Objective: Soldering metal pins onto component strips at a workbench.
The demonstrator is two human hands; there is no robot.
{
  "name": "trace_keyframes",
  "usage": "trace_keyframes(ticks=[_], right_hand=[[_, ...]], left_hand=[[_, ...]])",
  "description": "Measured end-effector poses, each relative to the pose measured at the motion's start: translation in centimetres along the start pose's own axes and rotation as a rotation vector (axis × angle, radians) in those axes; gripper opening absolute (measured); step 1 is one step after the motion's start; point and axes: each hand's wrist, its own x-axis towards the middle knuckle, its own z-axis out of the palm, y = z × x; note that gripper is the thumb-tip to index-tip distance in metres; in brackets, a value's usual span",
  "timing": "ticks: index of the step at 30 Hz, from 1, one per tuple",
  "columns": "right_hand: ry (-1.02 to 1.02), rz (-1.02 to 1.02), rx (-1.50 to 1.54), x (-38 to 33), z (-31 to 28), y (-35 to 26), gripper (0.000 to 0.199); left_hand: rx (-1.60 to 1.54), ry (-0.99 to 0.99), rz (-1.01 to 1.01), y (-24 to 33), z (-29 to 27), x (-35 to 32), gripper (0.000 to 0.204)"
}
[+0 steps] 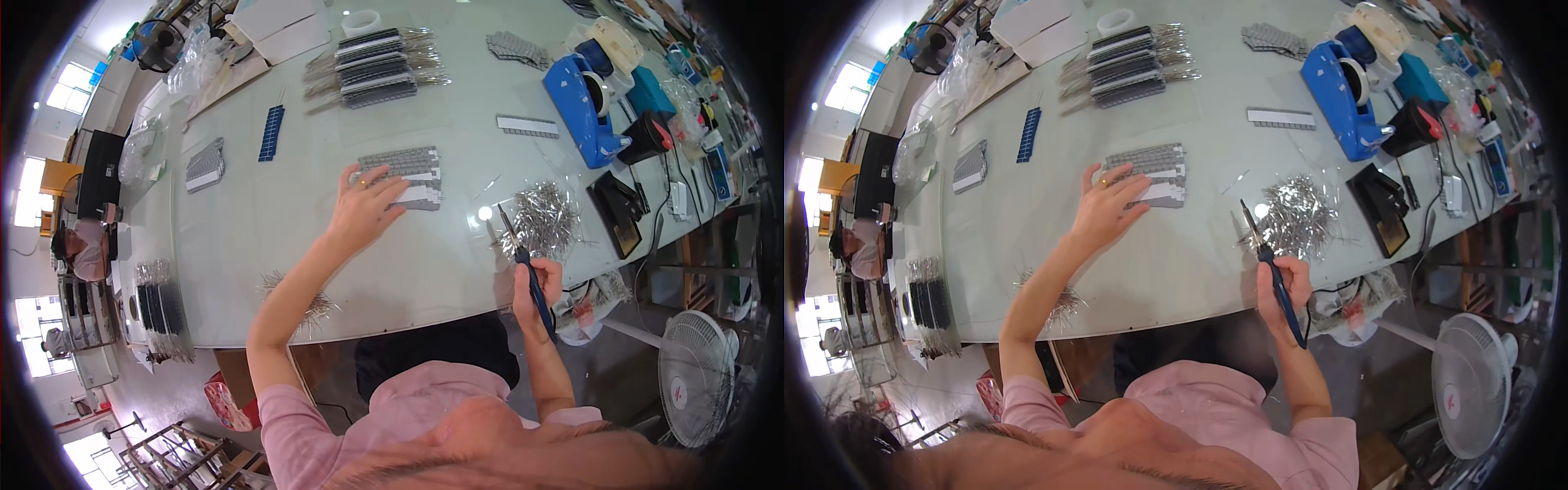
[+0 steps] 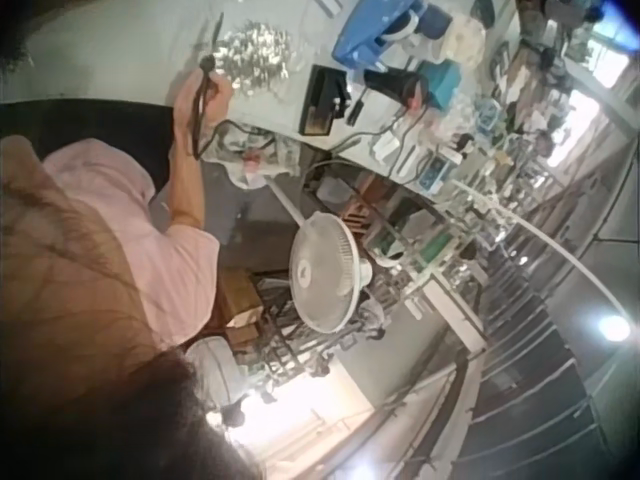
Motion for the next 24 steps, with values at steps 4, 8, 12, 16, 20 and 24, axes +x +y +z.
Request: trace_keyframes(ticks=[4,8,12,16,20,24], right_hand=[[-0.022,0.057,-0.044,-0.1,-0.1,-0.3,0.023],[-0.045,-0.051,-0.08,0.4,0.4,-0.3,0.025],[-0.058,-0.133,-0.058,1.1,1.0,-0.4,0.025],[-0.068,-0.075,-0.078,1.3,0.2,-1.6,0.023],[0.031,0.2,0.074,1.2,-0.6,-3.5,0.02],[0.155,0.199,0.14,1.6,-1.0,-4.1,0.018]], left_hand=[[0.06,0.013,0.048,1.0,0.0,-0.8,0.035],[0.103,0.013,0.067,4.0,-0.3,-3.1,0.036],[0.079,-0.027,0.023,7.8,-0.5,-6.0,0.04],[0.032,-0.038,-0.098,11.4,-0.7,-7.6,0.046],[-0.083,-0.074,-0.175,16.7,0.5,-6.6,0.054],[-0.188,-0.088,-0.234,20.5,2.9,-2.9,0.059]])
